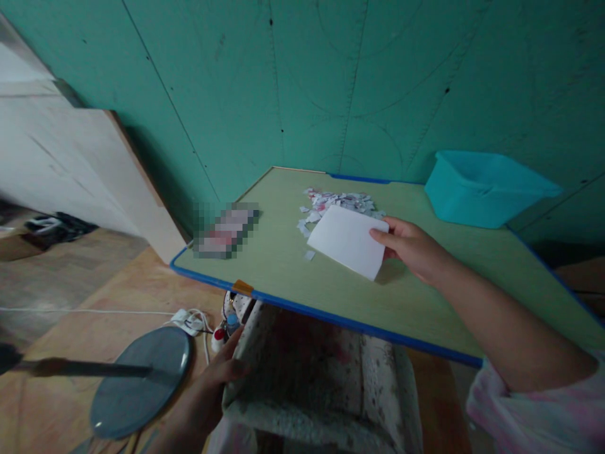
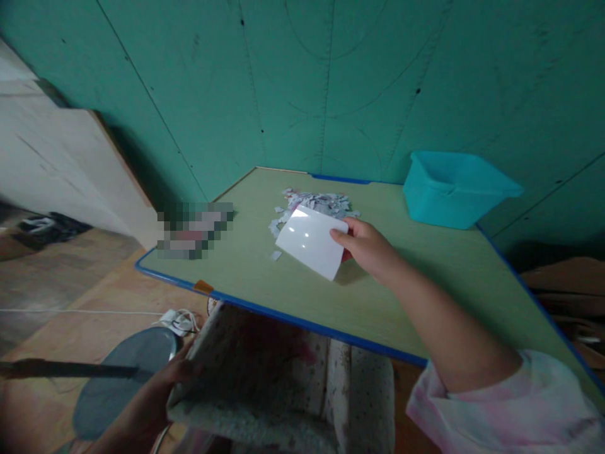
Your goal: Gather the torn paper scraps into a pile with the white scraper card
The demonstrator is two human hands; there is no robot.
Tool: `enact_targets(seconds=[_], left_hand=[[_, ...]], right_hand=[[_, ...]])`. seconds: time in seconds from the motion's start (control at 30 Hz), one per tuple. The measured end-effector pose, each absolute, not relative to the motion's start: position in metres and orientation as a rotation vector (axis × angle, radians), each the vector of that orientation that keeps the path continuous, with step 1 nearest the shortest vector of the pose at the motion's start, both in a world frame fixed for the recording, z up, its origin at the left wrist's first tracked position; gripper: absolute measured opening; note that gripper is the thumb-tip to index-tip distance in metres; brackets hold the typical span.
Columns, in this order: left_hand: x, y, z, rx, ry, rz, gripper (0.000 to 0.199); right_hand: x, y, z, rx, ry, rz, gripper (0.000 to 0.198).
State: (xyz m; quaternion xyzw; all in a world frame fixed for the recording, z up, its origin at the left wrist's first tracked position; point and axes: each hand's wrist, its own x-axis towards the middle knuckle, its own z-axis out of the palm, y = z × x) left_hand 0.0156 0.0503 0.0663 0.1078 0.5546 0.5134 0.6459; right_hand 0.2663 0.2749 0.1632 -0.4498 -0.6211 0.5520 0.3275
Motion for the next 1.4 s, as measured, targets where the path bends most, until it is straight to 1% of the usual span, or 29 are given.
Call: enact_targets(seconds=[0.1,0.2,0.33,0.53,0.73,0.83,0.97,1.1,1.23,1.4], left_hand=[[0.014,0.049,0.065,0.268,1.286,1.179,0.082],[0.014,0.048,0.064,0.307,1.228,1.19,0.078],[0.012,0.048,0.061,0.261,1.252,1.181,0.086],[0.014,0.049,0.062,0.271,1.313,1.181,0.087],[0.015,0.048,0.063,0.242,1.241,1.211,0.082],[0.015,0.048,0.064,0.254,1.25,1.216,0.081],[0.014,0.049,0.066,0.264,1.267,1.221,0.085],[0.013,0.049,0.065,0.309,1.173,1.254,0.077],[0.011,0.048,0.062,0.319,1.155,1.277,0.07],[0.01,0.048,0.061,0.324,1.141,1.303,0.072]], right_hand=[[0.265,0.272,0.165,-1.155,-1.642,1.515,0.014],[0.266,0.269,0.168,-1.132,-1.643,1.505,0.017],[0.266,0.267,0.169,-1.133,-1.664,1.484,0.015],[0.268,0.264,0.166,-1.084,-1.801,1.601,0.019],[0.266,0.266,0.166,-1.078,-1.801,1.506,0.017],[0.266,0.266,0.165,-1.068,-1.867,1.559,0.019],[0.267,0.264,0.165,-1.031,-1.889,1.596,0.02],[0.266,0.265,0.162,-1.052,-1.86,1.573,0.019],[0.261,0.262,0.158,-1.03,-1.967,1.627,0.02],[0.258,0.252,0.162,-0.993,-2.021,1.743,0.024]])
